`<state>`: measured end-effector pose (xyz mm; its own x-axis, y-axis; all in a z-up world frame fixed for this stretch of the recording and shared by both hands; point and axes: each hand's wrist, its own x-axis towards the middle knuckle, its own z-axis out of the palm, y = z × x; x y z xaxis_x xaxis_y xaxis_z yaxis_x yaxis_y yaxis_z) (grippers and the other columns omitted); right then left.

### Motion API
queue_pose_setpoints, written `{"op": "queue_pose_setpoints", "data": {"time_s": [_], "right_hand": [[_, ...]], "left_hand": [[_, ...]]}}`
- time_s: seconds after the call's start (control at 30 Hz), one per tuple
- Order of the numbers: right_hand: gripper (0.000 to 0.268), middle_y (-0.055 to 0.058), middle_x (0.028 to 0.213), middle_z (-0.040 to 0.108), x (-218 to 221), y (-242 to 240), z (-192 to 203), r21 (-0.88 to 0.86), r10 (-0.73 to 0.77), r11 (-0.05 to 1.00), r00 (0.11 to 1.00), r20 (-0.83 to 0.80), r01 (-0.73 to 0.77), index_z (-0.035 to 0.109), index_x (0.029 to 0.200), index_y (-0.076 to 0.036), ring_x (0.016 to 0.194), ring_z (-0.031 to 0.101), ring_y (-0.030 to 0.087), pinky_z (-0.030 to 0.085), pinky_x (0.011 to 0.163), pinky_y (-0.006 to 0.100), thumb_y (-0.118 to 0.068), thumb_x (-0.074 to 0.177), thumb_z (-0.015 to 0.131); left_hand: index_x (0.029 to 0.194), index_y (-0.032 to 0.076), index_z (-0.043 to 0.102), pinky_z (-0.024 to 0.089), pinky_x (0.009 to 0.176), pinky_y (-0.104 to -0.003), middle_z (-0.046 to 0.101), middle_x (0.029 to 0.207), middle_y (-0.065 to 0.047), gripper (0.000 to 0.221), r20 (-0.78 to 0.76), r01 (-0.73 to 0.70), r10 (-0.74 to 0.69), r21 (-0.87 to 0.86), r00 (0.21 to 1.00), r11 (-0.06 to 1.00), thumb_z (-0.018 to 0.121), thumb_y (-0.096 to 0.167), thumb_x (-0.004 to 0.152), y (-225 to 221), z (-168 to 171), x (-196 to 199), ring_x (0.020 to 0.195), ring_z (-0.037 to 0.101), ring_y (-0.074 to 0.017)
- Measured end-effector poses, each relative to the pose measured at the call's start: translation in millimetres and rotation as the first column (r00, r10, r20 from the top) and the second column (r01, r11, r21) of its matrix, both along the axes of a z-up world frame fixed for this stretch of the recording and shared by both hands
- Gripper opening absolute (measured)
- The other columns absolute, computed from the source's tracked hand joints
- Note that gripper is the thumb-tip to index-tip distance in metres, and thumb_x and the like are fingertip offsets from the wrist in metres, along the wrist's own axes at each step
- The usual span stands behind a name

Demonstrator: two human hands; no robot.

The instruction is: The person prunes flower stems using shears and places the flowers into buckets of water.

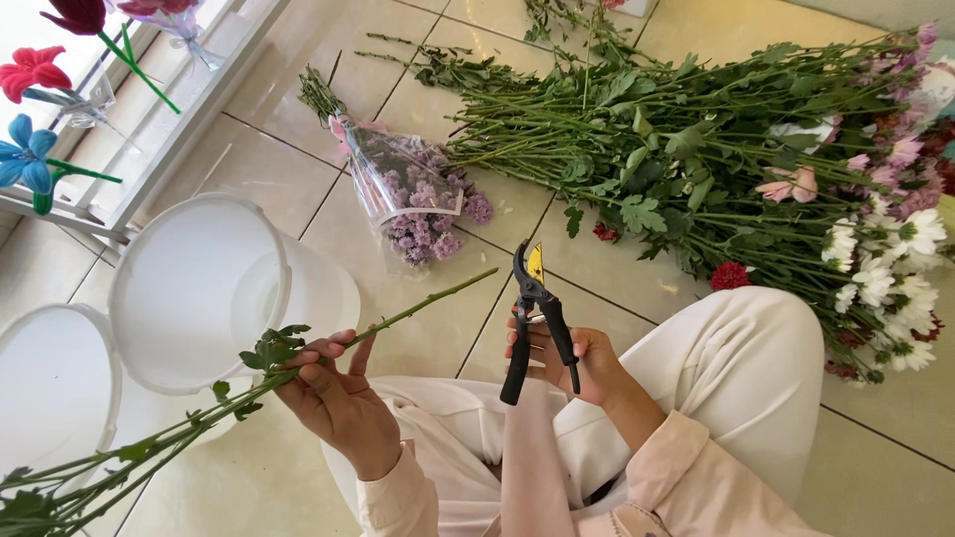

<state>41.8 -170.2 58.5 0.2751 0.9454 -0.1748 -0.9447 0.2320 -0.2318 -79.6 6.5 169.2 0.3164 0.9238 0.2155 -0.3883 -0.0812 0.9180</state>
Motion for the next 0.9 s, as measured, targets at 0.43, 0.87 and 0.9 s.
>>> {"op": "queue_pose_setpoints", "data": {"time_s": [0.43, 0.87, 0.9], "right_hand": [[0.075, 0.018, 0.106, 0.048, 11.3, -7.4, 27.0, 0.101, 0.001, 0.995, 0.969, 0.245, -0.027, 0.037, 0.119, 0.003, 0.101, 0.047, 0.033, 0.036, 0.087, 0.044, -0.023, 0.051, 0.056], [0.076, 0.012, 0.111, 0.044, 0.5, 0.1, 28.1, 0.12, -0.088, 0.993, 0.816, 0.571, 0.024, 0.03, 0.123, -0.006, 0.106, 0.043, 0.023, 0.033, 0.091, 0.041, -0.043, 0.064, 0.062], [0.076, 0.012, 0.111, 0.044, -0.9, 0.1, 22.7, 0.117, -0.087, 0.993, 0.818, 0.569, 0.024, 0.03, 0.123, -0.006, 0.106, 0.043, 0.023, 0.033, 0.091, 0.041, -0.043, 0.064, 0.062]], "left_hand": [[0.094, 0.014, 0.044, 0.054, 0.06, -0.026, 0.052, 0.078, -0.002, 0.014, -0.025, -0.225, 0.224, -0.093, 0.974, 0.97, 0.044, 0.028, 0.091, -11.9, 4.7, 30.9, 0.078, 0.058, -0.0121], [0.092, 0.01, 0.039, 0.056, 0.071, -0.041, 0.051, 0.083, -0.008, 0.015, -0.082, -0.248, 0.245, -0.026, 0.966, 0.969, 0.041, 0.025, 0.091, -68.4, -45.0, 43.8, 0.083, 0.059, -0.0202], [0.092, 0.01, 0.039, 0.056, 0.071, -0.041, 0.051, 0.083, -0.008, 0.015, -0.084, -0.248, 0.245, -0.028, 0.966, 0.968, 0.041, 0.025, 0.091, -73.5, -44.7, 43.4, 0.083, 0.059, -0.0202]]}}
